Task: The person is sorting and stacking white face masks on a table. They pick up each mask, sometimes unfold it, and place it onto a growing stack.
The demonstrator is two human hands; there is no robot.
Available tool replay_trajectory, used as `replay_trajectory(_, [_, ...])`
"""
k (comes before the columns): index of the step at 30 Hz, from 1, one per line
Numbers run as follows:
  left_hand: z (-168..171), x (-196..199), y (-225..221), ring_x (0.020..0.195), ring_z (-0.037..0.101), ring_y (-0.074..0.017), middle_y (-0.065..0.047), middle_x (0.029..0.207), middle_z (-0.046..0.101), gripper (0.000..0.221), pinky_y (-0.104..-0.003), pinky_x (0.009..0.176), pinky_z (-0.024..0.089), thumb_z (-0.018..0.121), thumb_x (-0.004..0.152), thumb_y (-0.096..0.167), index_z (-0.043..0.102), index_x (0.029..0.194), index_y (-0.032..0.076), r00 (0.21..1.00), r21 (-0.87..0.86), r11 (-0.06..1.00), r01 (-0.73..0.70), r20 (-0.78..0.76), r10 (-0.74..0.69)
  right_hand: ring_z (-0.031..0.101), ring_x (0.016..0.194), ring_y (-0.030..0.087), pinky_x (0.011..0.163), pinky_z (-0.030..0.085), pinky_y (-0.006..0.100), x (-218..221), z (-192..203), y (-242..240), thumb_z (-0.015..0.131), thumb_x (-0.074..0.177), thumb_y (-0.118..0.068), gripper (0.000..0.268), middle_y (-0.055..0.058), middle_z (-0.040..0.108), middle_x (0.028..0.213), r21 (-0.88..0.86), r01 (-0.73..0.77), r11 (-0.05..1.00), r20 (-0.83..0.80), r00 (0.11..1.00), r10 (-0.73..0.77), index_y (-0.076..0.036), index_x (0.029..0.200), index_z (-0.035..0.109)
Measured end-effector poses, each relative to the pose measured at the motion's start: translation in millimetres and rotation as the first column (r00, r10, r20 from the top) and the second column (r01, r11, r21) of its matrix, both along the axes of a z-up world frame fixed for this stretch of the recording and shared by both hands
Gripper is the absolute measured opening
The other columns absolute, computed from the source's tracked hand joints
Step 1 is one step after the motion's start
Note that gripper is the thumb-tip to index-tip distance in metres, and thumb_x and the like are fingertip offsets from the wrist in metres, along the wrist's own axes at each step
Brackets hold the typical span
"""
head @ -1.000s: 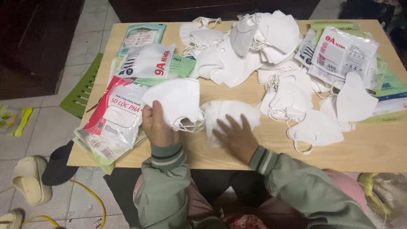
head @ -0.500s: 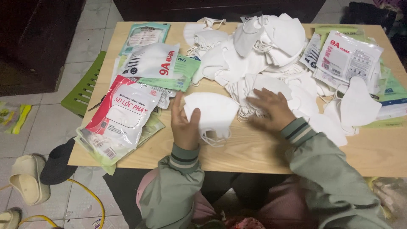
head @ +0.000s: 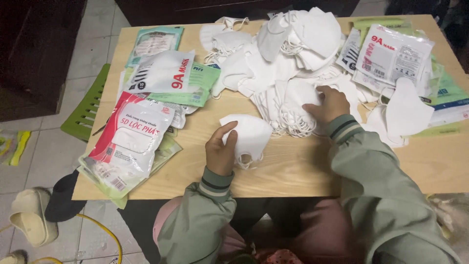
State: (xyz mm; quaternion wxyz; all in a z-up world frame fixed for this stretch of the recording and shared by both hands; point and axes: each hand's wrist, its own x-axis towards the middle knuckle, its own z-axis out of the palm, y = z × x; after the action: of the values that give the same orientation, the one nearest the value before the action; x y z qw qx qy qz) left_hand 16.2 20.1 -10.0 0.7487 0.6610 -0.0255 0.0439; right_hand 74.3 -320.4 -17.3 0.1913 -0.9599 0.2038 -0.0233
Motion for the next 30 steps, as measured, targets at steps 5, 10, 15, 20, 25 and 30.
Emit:
replay_trajectory(5, [-9,4,-3,0.128,0.058,-0.0286,-0.018,0.120,0.072,0.026,-0.044,0.113,0.042,0.065,0.097,0.009,0.072,0.121,0.002,0.999,-0.012,1.000,0.015,-0.051,-0.016,0.069,0.097,0.028,0.083,0.057,0.040,-9,1,0,0.085,0.084,-0.024,0.037,0.011,0.071,0.101,0.274,-0.046,0.961,0.247,0.969,-0.024,-0.010,0.116,0.072])
replay_trajectory(10, [-4,3,-6,0.130,0.057,-0.0261,-0.016,0.123,0.071,0.030,-0.043,0.114,0.041,0.067,0.099,0.023,0.072,0.122,0.005,0.993,0.011,1.000,0.006,-0.122,-0.005,0.066,0.085,0.017,0.075,0.059,0.030,-55,76,61,0.084,0.078,-0.006,0.039,0.010,0.070,0.097,0.776,-0.192,0.601,0.284,0.957,-0.062,-0.002,0.113,0.067])
replay_trajectory(15, [-19,5,-11,0.111,0.064,-0.0242,-0.017,0.113,0.071,0.036,-0.044,0.101,0.051,0.067,0.099,0.029,0.070,0.126,0.005,0.970,-0.118,0.988,0.102,-0.210,-0.125,0.069,0.085,0.020,0.076,0.060,0.036,-59,51,93,0.090,0.072,-0.009,0.041,0.011,0.076,0.094,0.822,-0.241,0.515,0.119,0.959,0.257,-0.006,0.109,0.074])
replay_trajectory(20, [-35,6,-11,0.079,0.071,-0.0167,-0.010,0.084,0.074,0.017,-0.033,0.073,0.062,0.074,0.095,0.017,0.075,0.108,0.008,0.965,-0.039,0.992,0.117,-0.231,-0.123,0.072,0.082,0.021,0.074,0.061,0.038,-59,22,100,0.084,0.081,-0.013,0.034,0.012,0.076,0.090,0.772,-0.316,0.551,0.192,0.943,0.271,-0.010,0.113,0.074])
replay_trajectory(25, [-25,6,-8,0.074,0.069,-0.0145,-0.009,0.077,0.072,0.010,-0.032,0.066,0.062,0.070,0.096,0.015,0.073,0.103,0.008,0.987,0.038,0.997,0.060,-0.153,-0.054,0.072,0.093,0.028,0.080,0.061,0.041,-37,15,46,0.079,0.094,-0.021,0.023,0.011,0.073,0.096,0.392,-0.384,0.836,0.398,0.890,0.222,-0.014,0.116,0.074])
replay_trajectory(30, [-4,1,-11,0.130,0.056,-0.0352,-0.026,0.134,0.062,0.049,-0.053,0.109,0.046,0.059,0.096,0.000,0.051,0.143,0.007,0.993,0.082,0.997,-0.010,0.118,0.000,0.064,0.116,0.031,0.102,0.050,0.043,-33,18,21,0.079,0.089,-0.019,0.042,0.009,0.071,0.120,0.003,-0.250,0.968,0.109,0.962,0.249,-0.015,0.130,0.070])
